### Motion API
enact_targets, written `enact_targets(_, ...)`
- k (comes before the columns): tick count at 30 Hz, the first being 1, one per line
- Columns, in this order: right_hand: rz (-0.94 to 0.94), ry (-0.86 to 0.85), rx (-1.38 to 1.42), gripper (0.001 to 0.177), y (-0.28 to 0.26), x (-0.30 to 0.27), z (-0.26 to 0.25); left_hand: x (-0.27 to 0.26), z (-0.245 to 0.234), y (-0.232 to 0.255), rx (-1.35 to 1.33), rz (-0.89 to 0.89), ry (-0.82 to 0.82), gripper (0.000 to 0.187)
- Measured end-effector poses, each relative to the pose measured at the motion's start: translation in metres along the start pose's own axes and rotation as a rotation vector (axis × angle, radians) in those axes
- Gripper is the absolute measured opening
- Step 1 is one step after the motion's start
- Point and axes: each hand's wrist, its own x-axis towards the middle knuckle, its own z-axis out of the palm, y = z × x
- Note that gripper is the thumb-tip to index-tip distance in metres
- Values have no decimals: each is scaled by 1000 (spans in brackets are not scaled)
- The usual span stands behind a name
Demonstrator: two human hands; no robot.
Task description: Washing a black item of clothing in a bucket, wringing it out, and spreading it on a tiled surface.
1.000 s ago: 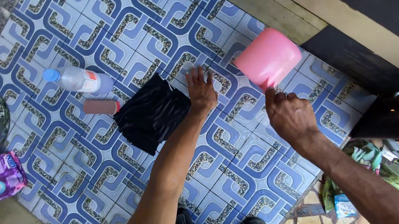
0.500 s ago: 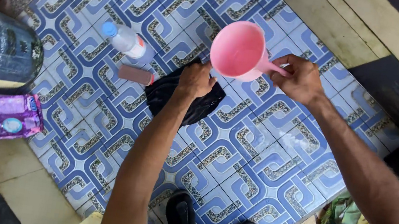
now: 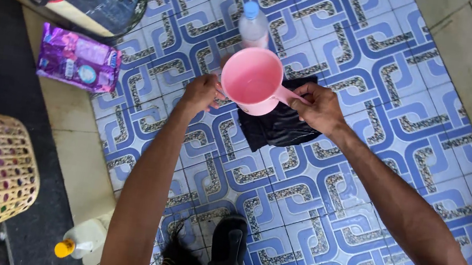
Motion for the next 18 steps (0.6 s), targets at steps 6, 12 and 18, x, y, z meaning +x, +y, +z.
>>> enact_targets(6,-120,-77,22,22,-10,40,96,-32,-27,-48,-182,30,390,32)
enact_targets(12,-232,-200,80,21,9,71,176,-29,-43,-127,-500,116,565,25)
enact_targets(18,-191,-257,-99,30,2,74,211,-17,-57,-177,-418,10,684,29)
